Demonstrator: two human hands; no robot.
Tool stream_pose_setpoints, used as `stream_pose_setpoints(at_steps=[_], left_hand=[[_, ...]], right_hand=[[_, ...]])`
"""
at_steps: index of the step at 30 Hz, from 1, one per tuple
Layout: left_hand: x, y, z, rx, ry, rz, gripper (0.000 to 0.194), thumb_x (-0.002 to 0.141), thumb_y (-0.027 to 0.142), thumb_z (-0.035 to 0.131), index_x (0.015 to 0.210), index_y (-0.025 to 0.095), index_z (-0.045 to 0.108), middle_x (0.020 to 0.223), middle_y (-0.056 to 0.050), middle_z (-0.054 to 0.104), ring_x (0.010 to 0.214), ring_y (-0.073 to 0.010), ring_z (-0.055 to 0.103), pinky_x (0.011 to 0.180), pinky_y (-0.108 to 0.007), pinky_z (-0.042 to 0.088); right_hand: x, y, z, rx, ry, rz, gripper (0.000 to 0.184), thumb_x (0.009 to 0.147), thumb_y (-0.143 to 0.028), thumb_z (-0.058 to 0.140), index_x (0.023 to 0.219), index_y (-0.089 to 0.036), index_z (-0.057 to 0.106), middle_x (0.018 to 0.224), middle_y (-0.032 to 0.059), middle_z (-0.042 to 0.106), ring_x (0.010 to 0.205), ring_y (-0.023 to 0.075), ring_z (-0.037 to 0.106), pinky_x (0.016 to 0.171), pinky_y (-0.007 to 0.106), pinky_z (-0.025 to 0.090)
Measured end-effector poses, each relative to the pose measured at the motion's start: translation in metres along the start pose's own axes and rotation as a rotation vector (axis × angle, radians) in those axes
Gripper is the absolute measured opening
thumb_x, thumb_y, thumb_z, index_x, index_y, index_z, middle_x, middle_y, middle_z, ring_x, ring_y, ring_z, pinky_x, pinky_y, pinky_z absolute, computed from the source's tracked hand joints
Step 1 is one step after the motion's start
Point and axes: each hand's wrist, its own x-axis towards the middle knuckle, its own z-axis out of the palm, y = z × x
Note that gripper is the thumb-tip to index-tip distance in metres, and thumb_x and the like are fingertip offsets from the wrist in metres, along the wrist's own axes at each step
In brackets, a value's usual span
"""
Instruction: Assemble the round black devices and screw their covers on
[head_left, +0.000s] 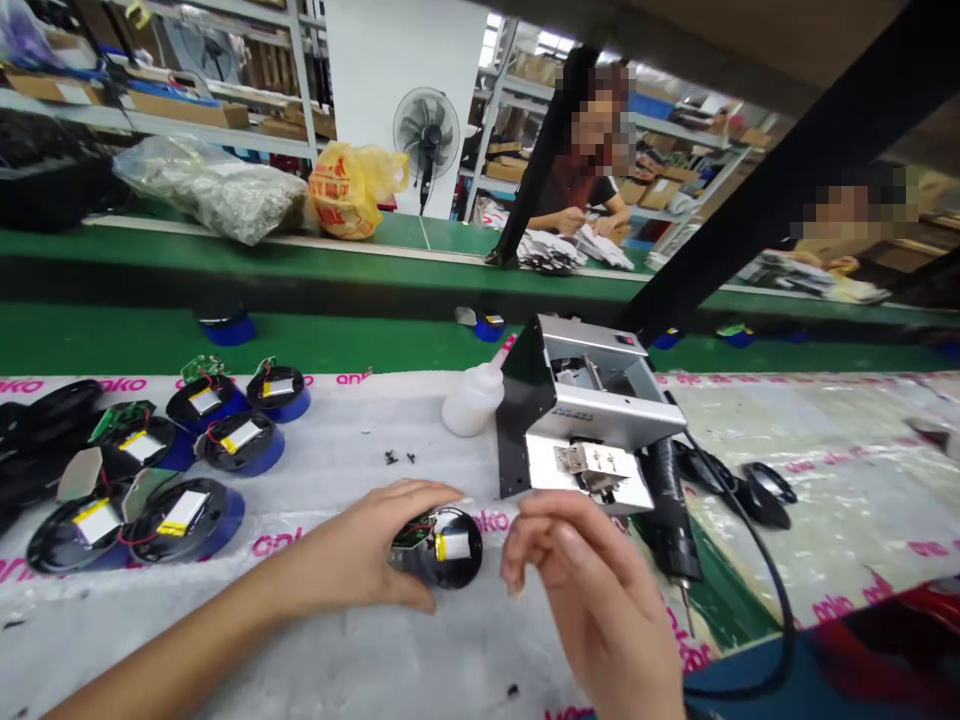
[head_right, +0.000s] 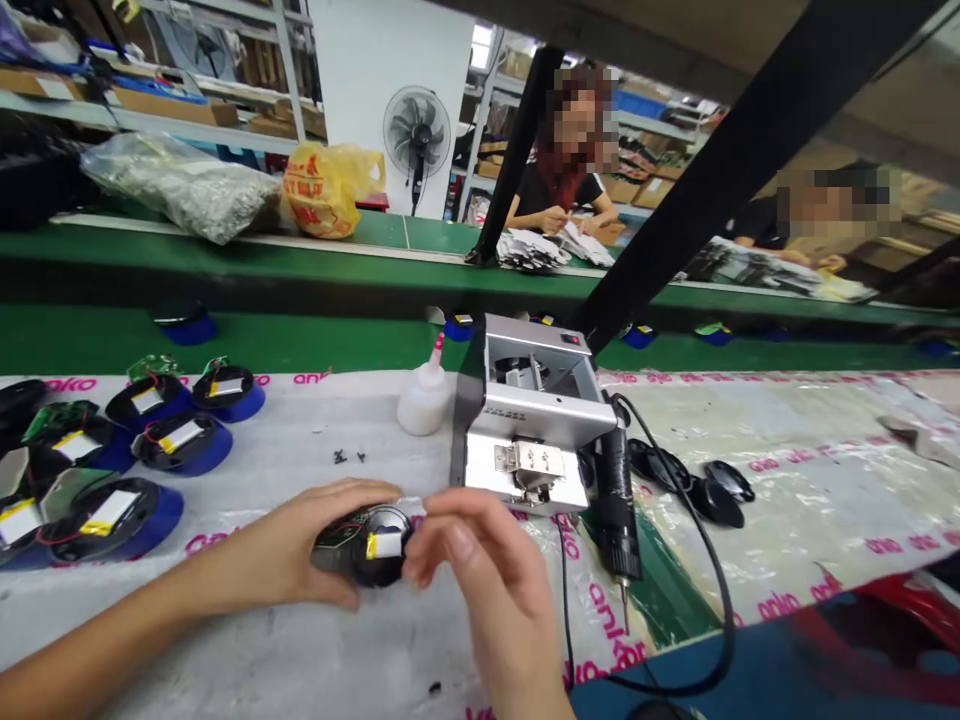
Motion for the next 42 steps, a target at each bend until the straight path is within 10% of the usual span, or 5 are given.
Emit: stream_pose_setpoints(at_steps=[6,15,29,34,42], left_hand=[[-0.002,0.008,-0.030,-0.065,0.035,-0.116,0.020,0.079,0.024,0.071,0.099,0.023,0.073,0.088,0.000,0.068,0.073,-0.0148,0.061,0.068,-0.027,0.052],[0.006,0.008,0.005,-0.615,0.261,-0.098,0.027,0.077,0.018,0.075,0.102,0.020,0.066,0.093,-0.001,0.071,0.082,-0.0157,0.066,0.079,-0.031,0.055],[-0.001,0.000,0.030,-0.540,0.406,-0.088,0.015,0.073,0.012,0.069,0.086,0.019,0.071,0.084,-0.001,0.072,0.076,-0.0169,0.065,0.071,-0.028,0.051],[0.000,-0.002,0.031,-0.604,0.427,-0.089,0.007,0.075,0.015,0.071,0.081,0.018,0.071,0.082,-0.001,0.074,0.083,-0.0182,0.069,0.080,-0.030,0.053],[0.006,-0.012,0.015,-0.691,0.195,-0.068,0.017,0.073,0.024,0.077,0.088,0.016,0.074,0.083,-0.004,0.080,0.084,-0.0228,0.076,0.079,-0.035,0.059]], right_hand=[[0.002,0.002,-0.004,-1.158,-0.283,-0.485,0.026,0.091,-0.017,0.059,0.114,-0.026,0.063,0.113,0.0049,0.067,0.104,0.0169,0.065,0.090,0.028,0.054],[0.020,0.004,0.012,-1.251,-0.305,-0.429,0.030,0.096,-0.016,0.052,0.124,-0.025,0.055,0.095,0.0033,0.067,0.081,0.0163,0.065,0.073,0.029,0.056],[0.017,0.002,0.018,-1.359,-0.555,-0.770,0.024,0.096,-0.009,0.052,0.112,-0.016,0.067,0.103,0.0070,0.074,0.091,0.0188,0.066,0.080,0.031,0.056],[0.025,0.000,0.017,-1.323,-0.245,-0.523,0.012,0.095,-0.025,0.060,0.097,-0.020,0.071,0.083,0.0046,0.072,0.071,0.0163,0.065,0.063,0.027,0.052],[0.049,-0.010,0.022,-1.181,-0.246,-0.050,0.024,0.097,-0.034,0.052,0.087,-0.020,0.069,0.052,-0.0034,0.058,0.046,0.0108,0.054,0.045,0.021,0.041]])
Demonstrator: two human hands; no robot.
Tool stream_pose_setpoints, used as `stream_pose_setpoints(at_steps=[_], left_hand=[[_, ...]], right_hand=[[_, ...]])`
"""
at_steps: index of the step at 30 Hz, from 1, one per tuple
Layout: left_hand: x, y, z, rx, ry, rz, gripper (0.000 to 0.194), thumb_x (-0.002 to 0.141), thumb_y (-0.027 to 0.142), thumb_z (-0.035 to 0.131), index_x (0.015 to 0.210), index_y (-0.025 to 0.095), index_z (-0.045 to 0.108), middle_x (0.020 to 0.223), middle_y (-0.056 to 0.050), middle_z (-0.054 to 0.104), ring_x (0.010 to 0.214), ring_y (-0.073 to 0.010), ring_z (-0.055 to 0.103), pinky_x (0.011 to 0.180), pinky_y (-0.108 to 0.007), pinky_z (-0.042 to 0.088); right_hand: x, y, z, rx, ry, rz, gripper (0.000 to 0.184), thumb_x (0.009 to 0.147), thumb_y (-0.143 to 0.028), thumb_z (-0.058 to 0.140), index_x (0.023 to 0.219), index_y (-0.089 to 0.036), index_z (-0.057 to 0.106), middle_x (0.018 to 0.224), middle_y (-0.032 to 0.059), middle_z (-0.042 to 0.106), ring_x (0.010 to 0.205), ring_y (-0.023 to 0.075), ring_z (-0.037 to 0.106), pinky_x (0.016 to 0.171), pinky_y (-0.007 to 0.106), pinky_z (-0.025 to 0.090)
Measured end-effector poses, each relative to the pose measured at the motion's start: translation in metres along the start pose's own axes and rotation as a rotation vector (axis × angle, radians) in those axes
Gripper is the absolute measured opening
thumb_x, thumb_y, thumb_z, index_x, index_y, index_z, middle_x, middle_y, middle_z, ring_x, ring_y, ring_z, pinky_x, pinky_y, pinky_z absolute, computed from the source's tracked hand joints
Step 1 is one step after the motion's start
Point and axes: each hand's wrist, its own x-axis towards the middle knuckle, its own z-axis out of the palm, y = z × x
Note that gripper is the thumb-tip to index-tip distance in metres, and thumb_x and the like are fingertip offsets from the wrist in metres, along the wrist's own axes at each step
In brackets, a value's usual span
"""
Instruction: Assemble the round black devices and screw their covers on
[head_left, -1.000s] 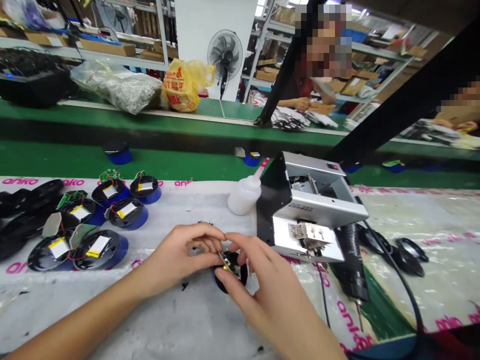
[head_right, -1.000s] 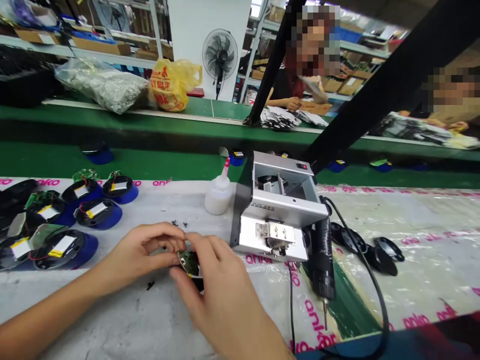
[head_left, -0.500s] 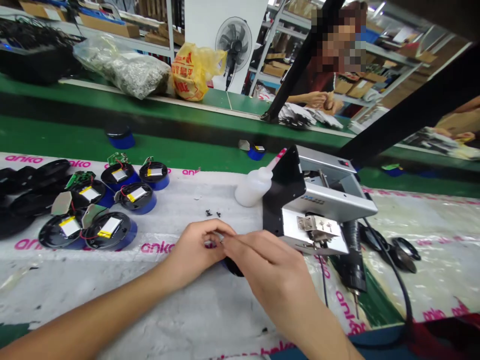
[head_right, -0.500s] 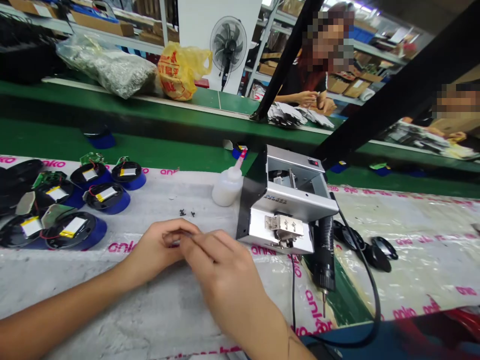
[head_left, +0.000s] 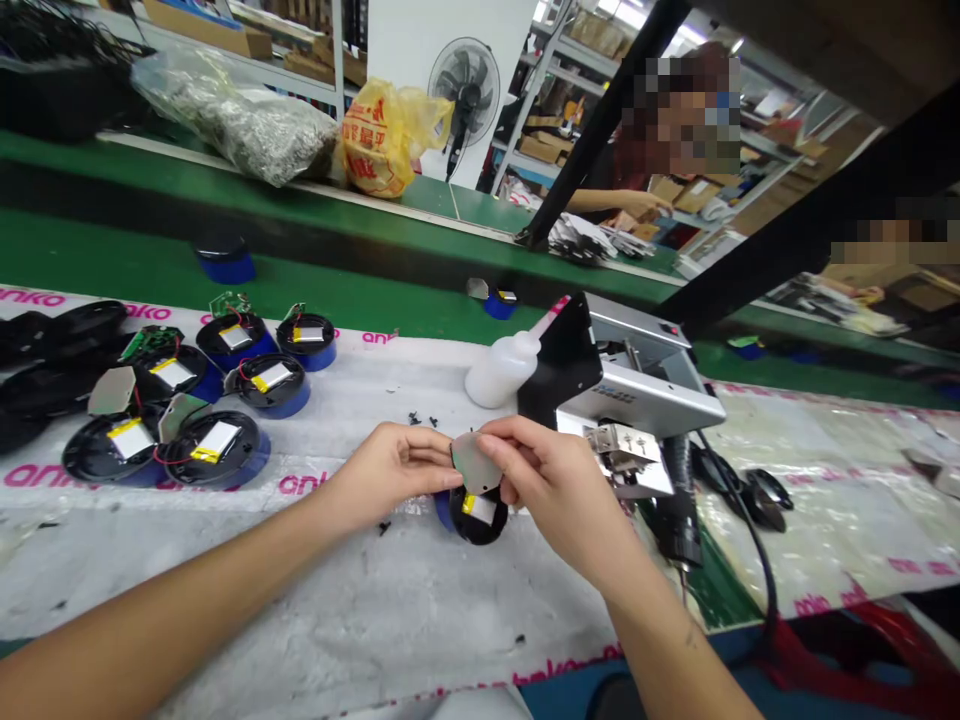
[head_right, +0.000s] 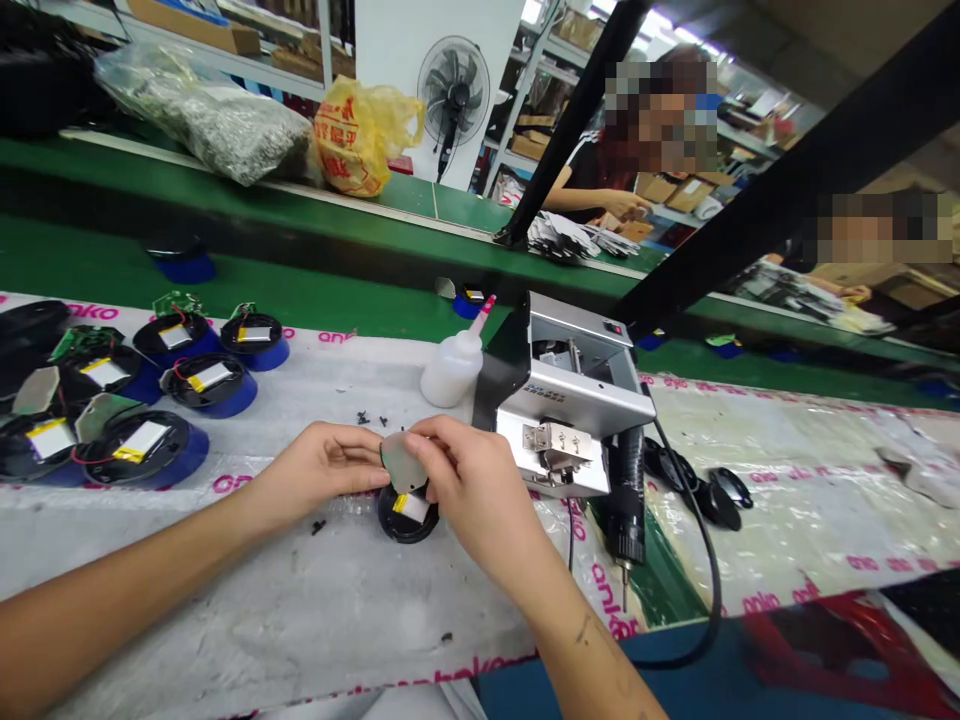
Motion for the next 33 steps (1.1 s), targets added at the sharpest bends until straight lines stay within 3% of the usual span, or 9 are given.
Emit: stream_pose_setpoints(at_steps=[4,7,10,14,19,24,26,30,33], left_hand=[[0.000,0.003,-0.005,0.069,0.011,0.037,0.033,0.079,0.028,0.072,0.109,0.016,0.071,0.099,-0.008,0.080,0.091,-0.0241,0.075,0.081,-0.036,0.060],[0.003,0.006,-0.013,0.268,0.204,0.094,0.029,0.089,0.031,0.059,0.113,0.016,0.067,0.102,-0.010,0.076,0.090,-0.0235,0.073,0.076,-0.036,0.059],[0.009,0.011,-0.022,0.519,0.336,0.148,0.019,0.089,0.027,0.060,0.101,0.017,0.071,0.098,-0.008,0.071,0.087,-0.0229,0.067,0.080,-0.039,0.054],[0.019,0.011,-0.024,0.738,0.262,0.175,0.014,0.084,0.020,0.065,0.093,0.021,0.076,0.096,-0.005,0.066,0.094,-0.0252,0.062,0.092,-0.042,0.047],[0.026,0.005,-0.022,0.785,0.237,0.173,0.016,0.086,0.020,0.061,0.080,0.020,0.076,0.091,-0.005,0.063,0.092,-0.0247,0.059,0.093,-0.042,0.044],[0.019,0.009,-0.020,0.582,0.255,0.178,0.006,0.081,0.025,0.069,0.080,0.019,0.071,0.090,-0.005,0.069,0.085,-0.0204,0.063,0.082,-0.034,0.051],[0.013,0.011,-0.017,0.403,0.248,0.134,0.011,0.078,0.028,0.074,0.076,0.019,0.069,0.086,-0.003,0.072,0.080,-0.0170,0.066,0.073,-0.028,0.054],[0.002,0.015,-0.011,-0.260,0.146,-0.136,0.019,0.069,0.023,0.086,0.086,0.021,0.076,0.074,0.003,0.073,0.061,-0.0062,0.063,0.059,-0.014,0.050],[0.000,0.015,-0.008,-0.468,0.081,-0.252,0.022,0.066,0.022,0.090,0.086,0.017,0.081,0.071,0.000,0.077,0.062,-0.0078,0.067,0.062,-0.015,0.054]], right_hand=[[-0.012,0.006,-0.003,0.130,-0.093,0.104,0.031,0.099,-0.041,0.047,0.089,-0.019,0.065,0.046,-0.0059,0.050,0.041,0.0099,0.050,0.041,0.019,0.040],[-0.025,0.012,-0.006,0.187,-0.142,0.113,0.031,0.100,-0.045,0.047,0.091,-0.020,0.064,0.055,-0.0036,0.058,0.048,0.0103,0.057,0.045,0.018,0.046],[-0.036,0.021,-0.005,0.306,-0.146,0.105,0.030,0.100,-0.046,0.046,0.098,-0.022,0.063,0.072,-0.0007,0.063,0.052,0.0108,0.064,0.050,0.020,0.053],[-0.047,0.030,0.001,0.421,-0.131,0.067,0.024,0.099,-0.040,0.051,0.110,-0.027,0.067,0.094,0.0011,0.056,0.053,0.0063,0.063,0.050,0.019,0.055],[-0.054,0.035,0.000,0.417,-0.121,-0.008,0.028,0.095,-0.027,0.059,0.119,-0.039,0.066,0.103,0.0017,0.057,0.079,0.0096,0.062,0.064,0.019,0.055],[-0.052,0.035,0.006,0.322,0.064,-0.108,0.034,0.092,-0.023,0.064,0.120,-0.042,0.063,0.116,-0.0002,0.060,0.097,0.0117,0.062,0.081,0.021,0.054],[-0.049,0.033,0.014,0.263,0.179,-0.145,0.034,0.091,-0.022,0.066,0.119,-0.040,0.064,0.116,-0.0011,0.062,0.091,0.0096,0.063,0.078,0.019,0.054],[-0.046,0.029,0.029,0.211,0.282,-0.206,0.032,0.089,-0.020,0.068,0.117,-0.035,0.066,0.107,-0.0012,0.065,0.082,0.0087,0.065,0.065,0.016,0.055],[-0.045,0.027,0.036,0.176,0.330,-0.211,0.030,0.087,-0.020,0.070,0.115,-0.032,0.068,0.101,-0.0007,0.067,0.071,0.0083,0.063,0.046,0.015,0.048]])
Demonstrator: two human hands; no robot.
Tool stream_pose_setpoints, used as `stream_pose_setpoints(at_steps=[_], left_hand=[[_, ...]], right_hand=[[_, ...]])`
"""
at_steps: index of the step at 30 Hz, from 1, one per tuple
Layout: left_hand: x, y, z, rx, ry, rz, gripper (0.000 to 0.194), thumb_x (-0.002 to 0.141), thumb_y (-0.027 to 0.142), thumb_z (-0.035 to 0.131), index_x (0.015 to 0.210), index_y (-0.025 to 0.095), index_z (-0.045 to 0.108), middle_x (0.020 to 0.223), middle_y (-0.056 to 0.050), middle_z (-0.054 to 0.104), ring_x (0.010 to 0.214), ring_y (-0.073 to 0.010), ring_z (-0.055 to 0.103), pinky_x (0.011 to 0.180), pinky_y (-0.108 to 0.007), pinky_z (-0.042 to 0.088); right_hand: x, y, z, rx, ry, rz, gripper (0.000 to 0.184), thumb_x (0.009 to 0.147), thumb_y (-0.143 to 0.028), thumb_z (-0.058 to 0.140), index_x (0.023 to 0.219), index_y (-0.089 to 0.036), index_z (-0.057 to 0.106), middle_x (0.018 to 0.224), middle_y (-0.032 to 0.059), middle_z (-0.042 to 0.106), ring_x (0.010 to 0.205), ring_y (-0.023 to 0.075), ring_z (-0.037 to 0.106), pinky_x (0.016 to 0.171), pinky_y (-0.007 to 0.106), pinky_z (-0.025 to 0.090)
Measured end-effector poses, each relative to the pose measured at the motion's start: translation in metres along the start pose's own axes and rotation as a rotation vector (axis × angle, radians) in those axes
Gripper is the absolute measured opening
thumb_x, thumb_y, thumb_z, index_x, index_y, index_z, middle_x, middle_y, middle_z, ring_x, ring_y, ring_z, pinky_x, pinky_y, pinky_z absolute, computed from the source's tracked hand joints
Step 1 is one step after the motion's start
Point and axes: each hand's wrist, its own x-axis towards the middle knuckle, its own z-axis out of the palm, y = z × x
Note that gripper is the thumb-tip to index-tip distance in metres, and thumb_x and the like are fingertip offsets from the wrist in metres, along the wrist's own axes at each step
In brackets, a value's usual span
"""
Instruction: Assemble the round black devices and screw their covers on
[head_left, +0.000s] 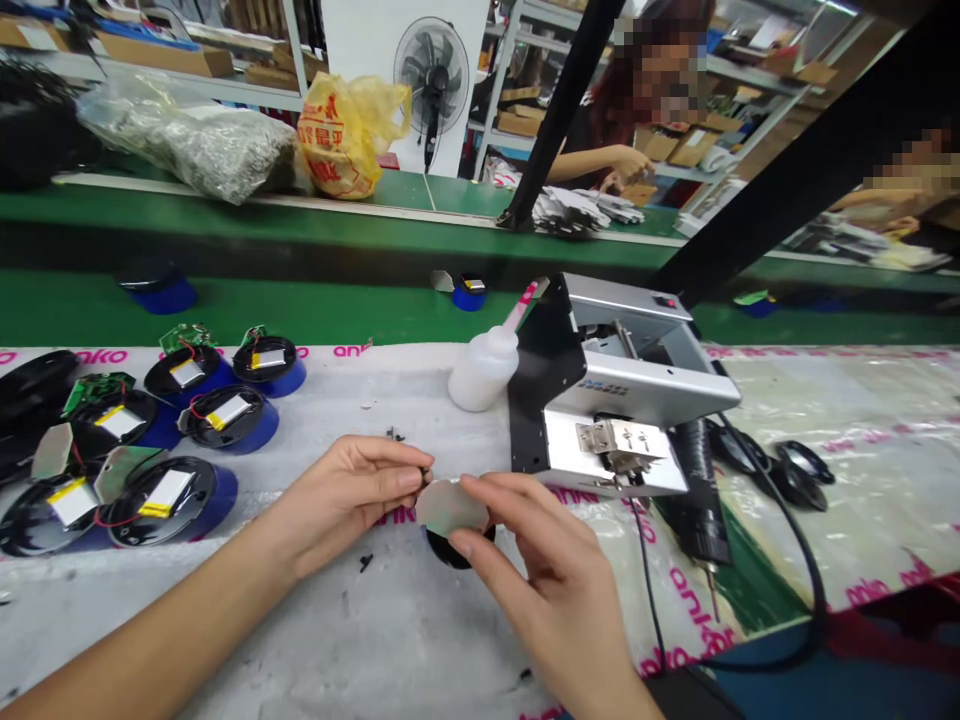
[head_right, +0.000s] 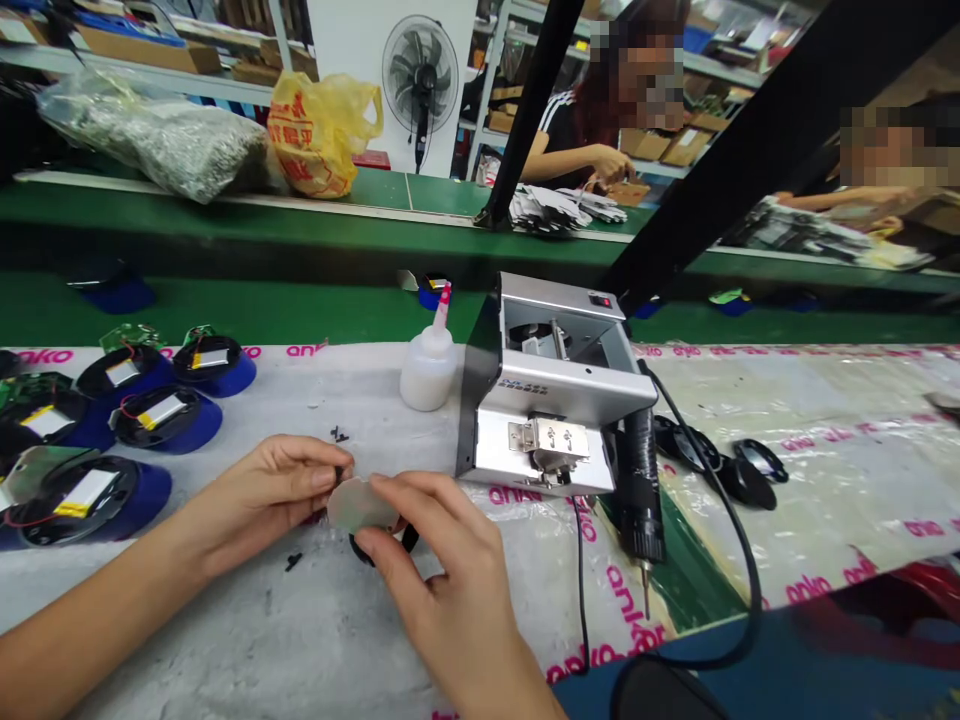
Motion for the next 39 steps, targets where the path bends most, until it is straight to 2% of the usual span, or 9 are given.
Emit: stream_pose_setpoints(at_steps=[5,13,18,22,28,30,32,36,39], left_hand=[[0.001,-0.003,0.003,-0.059,-0.014,-0.031,0.019,0.063,0.020,0.092,0.078,0.014,0.083,0.070,-0.004,0.080,0.064,-0.0108,0.071,0.066,-0.017,0.057],[-0.001,-0.003,0.007,-0.047,-0.024,-0.013,0.019,0.062,0.022,0.092,0.077,0.015,0.083,0.066,-0.002,0.078,0.060,-0.0096,0.069,0.061,-0.015,0.057],[-0.004,0.002,0.008,0.217,0.046,0.123,0.011,0.064,0.017,0.089,0.073,0.020,0.083,0.066,0.001,0.077,0.057,-0.0058,0.065,0.057,-0.011,0.052],[-0.005,0.005,0.010,0.389,0.111,0.149,0.012,0.067,0.015,0.087,0.074,0.024,0.083,0.073,0.001,0.080,0.067,-0.0092,0.070,0.064,-0.013,0.055],[-0.008,0.000,0.016,0.386,0.100,0.144,0.007,0.073,0.022,0.083,0.078,0.027,0.083,0.075,0.002,0.080,0.072,-0.0133,0.072,0.069,-0.020,0.057],[-0.013,0.000,0.020,0.473,0.095,0.236,0.012,0.075,0.023,0.082,0.085,0.029,0.082,0.087,0.002,0.080,0.085,-0.0165,0.073,0.079,-0.025,0.057],[-0.016,0.002,0.021,0.628,0.053,0.328,0.026,0.074,0.025,0.084,0.099,0.031,0.080,0.099,0.001,0.079,0.102,-0.0204,0.070,0.093,-0.031,0.053],[-0.014,0.002,0.015,1.010,-0.106,0.356,0.077,0.059,0.039,0.093,0.131,0.033,0.065,0.129,-0.003,0.069,0.120,-0.0301,0.060,0.108,-0.045,0.043],[-0.005,-0.005,0.010,1.086,-0.240,0.369,0.071,0.068,0.040,0.088,0.134,0.033,0.062,0.133,-0.004,0.065,0.120,-0.0300,0.060,0.104,-0.042,0.045]], right_hand=[[-0.001,0.000,0.001,-0.045,0.023,-0.047,0.030,0.087,-0.019,0.070,0.116,-0.028,0.069,0.100,0.0011,0.067,0.066,0.0088,0.061,0.042,0.016,0.046],[0.001,-0.001,-0.002,-0.045,0.008,-0.107,0.032,0.088,-0.014,0.068,0.118,-0.025,0.068,0.102,0.0005,0.066,0.083,0.0084,0.065,0.073,0.015,0.058],[-0.001,-0.007,-0.006,-0.187,0.003,-0.196,0.034,0.090,-0.009,0.063,0.122,-0.019,0.065,0.104,0.0047,0.063,0.088,0.0101,0.065,0.076,0.017,0.059],[0.003,-0.012,-0.011,-0.277,-0.074,-0.249,0.031,0.093,-0.009,0.058,0.123,-0.016,0.064,0.105,0.0072,0.063,0.089,0.0101,0.066,0.078,0.016,0.057],[0.003,-0.009,-0.019,-0.558,-0.119,-0.371,0.038,0.094,-0.020,0.060,0.131,-0.010,0.056,0.117,0.0158,0.063,0.103,0.0227,0.066,0.082,0.032,0.061],[0.002,-0.008,-0.023,-0.604,-0.125,-0.376,0.042,0.094,-0.018,0.058,0.136,-0.014,0.053,0.118,0.0147,0.063,0.105,0.0241,0.066,0.082,0.037,0.062],[0.001,-0.007,-0.026,-0.550,-0.202,-0.290,0.048,0.095,-0.016,0.054,0.142,-0.021,0.047,0.119,0.0116,0.061,0.103,0.0210,0.066,0.081,0.034,0.062],[0.001,-0.006,-0.030,-0.330,-0.255,-0.137,0.043,0.092,-0.011,0.053,0.130,-0.030,0.057,0.116,0.0060,0.056,0.099,0.0127,0.065,0.084,0.024,0.058],[-0.001,-0.005,-0.030,-0.270,-0.207,-0.121,0.037,0.089,-0.012,0.058,0.122,-0.030,0.059,0.118,0.0043,0.058,0.107,0.0134,0.064,0.092,0.024,0.056]])
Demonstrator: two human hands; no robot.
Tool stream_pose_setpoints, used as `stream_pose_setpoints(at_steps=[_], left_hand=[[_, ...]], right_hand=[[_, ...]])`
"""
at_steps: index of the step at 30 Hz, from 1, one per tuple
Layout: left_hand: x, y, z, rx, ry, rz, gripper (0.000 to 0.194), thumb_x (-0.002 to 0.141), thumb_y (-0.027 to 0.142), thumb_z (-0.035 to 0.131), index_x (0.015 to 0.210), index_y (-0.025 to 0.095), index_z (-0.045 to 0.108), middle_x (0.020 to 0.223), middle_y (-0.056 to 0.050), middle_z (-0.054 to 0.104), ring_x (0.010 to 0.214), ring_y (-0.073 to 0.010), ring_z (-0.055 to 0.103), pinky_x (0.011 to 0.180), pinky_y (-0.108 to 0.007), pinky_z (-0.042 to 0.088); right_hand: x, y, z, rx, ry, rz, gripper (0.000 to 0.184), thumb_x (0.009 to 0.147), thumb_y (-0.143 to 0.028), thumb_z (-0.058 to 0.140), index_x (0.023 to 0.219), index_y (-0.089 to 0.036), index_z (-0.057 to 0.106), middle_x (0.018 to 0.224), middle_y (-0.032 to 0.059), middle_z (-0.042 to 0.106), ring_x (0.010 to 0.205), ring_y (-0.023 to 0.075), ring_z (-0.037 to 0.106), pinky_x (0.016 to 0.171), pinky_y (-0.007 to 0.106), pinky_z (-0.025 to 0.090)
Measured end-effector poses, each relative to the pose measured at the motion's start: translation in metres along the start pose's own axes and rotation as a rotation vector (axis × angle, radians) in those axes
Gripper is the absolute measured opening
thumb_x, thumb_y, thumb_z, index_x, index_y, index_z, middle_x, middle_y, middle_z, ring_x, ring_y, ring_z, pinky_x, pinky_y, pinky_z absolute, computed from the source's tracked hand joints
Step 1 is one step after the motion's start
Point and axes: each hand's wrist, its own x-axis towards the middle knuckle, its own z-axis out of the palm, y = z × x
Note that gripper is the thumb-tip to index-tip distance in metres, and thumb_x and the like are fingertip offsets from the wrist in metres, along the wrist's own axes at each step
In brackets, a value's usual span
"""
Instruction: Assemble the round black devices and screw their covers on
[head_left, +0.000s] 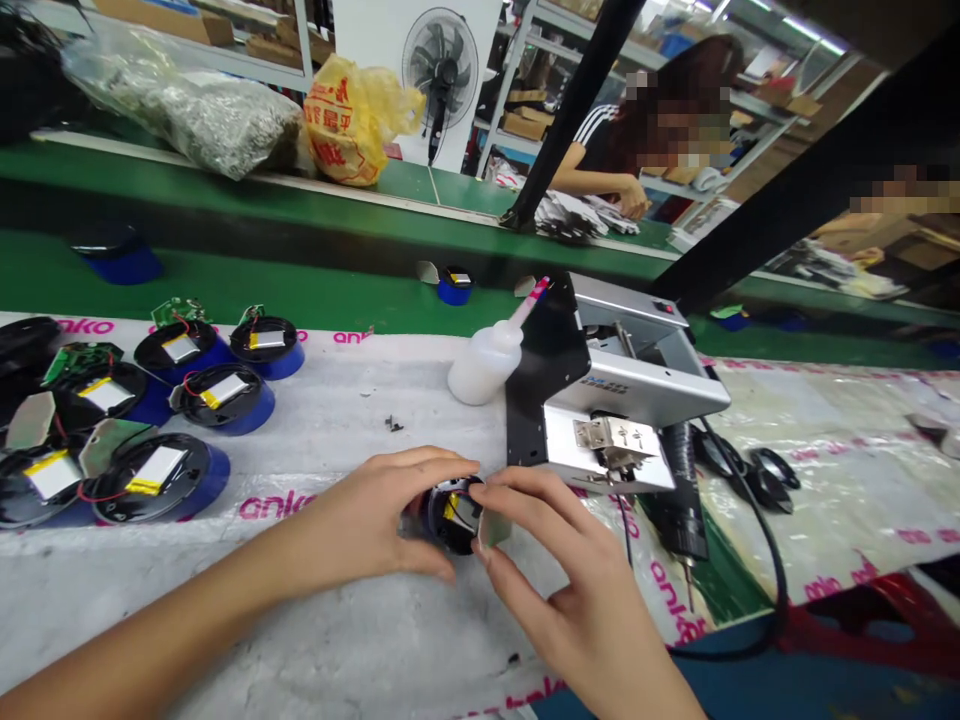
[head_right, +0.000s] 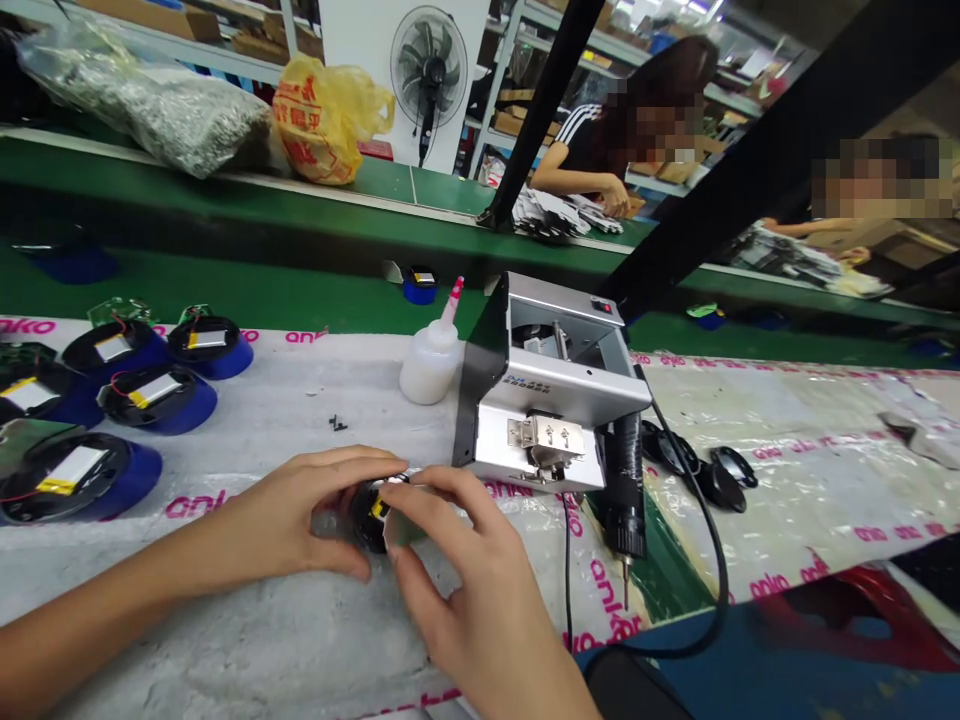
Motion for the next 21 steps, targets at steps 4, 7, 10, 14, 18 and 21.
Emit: stream_pose_setpoints(at_steps=[4,7,10,14,18,21], left_hand=[[0.001,-0.005,0.013,-0.049,0.038,-0.034,0.063,0.076,0.030,0.082,0.134,0.034,0.060,0.126,-0.004,0.061,0.096,-0.0231,0.066,0.084,-0.032,0.053],[-0.003,-0.002,0.021,-0.127,0.050,-0.160,0.058,0.076,0.023,0.078,0.130,0.036,0.061,0.126,-0.003,0.053,0.083,-0.0174,0.065,0.071,-0.027,0.054],[-0.006,0.000,0.022,-0.429,-0.022,-0.326,0.057,0.075,0.020,0.076,0.128,0.035,0.058,0.123,-0.003,0.055,0.072,-0.0138,0.066,0.060,-0.024,0.055],[-0.003,-0.001,0.017,-0.792,-0.188,-0.454,0.061,0.084,0.033,0.071,0.139,0.026,0.048,0.098,-0.006,0.070,0.068,-0.0167,0.071,0.066,-0.029,0.060],[0.000,-0.002,0.019,-0.766,-0.089,-0.503,0.048,0.090,0.045,0.064,0.133,0.024,0.056,0.089,-0.006,0.075,0.062,-0.0163,0.073,0.060,-0.026,0.060],[0.000,-0.003,0.023,-0.763,-0.052,-0.537,0.050,0.087,0.042,0.069,0.132,0.025,0.058,0.077,-0.001,0.075,0.060,-0.0155,0.072,0.060,-0.025,0.060]], right_hand=[[-0.010,-0.001,0.004,-0.022,0.062,0.047,0.039,0.087,-0.020,0.067,0.124,-0.029,0.058,0.120,0.0043,0.065,0.111,0.0170,0.065,0.095,0.027,0.057],[-0.020,0.002,0.011,0.055,0.125,0.124,0.040,0.086,-0.023,0.069,0.123,-0.029,0.058,0.113,0.0036,0.069,0.103,0.0174,0.069,0.088,0.026,0.060],[-0.026,0.009,0.019,0.212,0.171,0.230,0.036,0.086,-0.023,0.069,0.120,-0.029,0.061,0.111,0.0038,0.072,0.100,0.0172,0.071,0.086,0.025,0.060],[-0.027,0.017,0.024,0.471,0.209,0.327,0.035,0.086,-0.022,0.071,0.119,-0.032,0.064,0.111,0.0025,0.074,0.100,0.0154,0.073,0.085,0.021,0.060],[-0.035,0.015,0.025,0.448,0.206,0.328,0.039,0.086,-0.021,0.071,0.122,-0.032,0.062,0.116,0.0040,0.072,0.107,0.0174,0.070,0.091,0.024,0.058],[-0.045,0.011,0.025,0.314,0.178,0.337,0.040,0.087,-0.022,0.068,0.125,-0.031,0.059,0.123,0.0064,0.067,0.114,0.0207,0.066,0.098,0.032,0.057]])
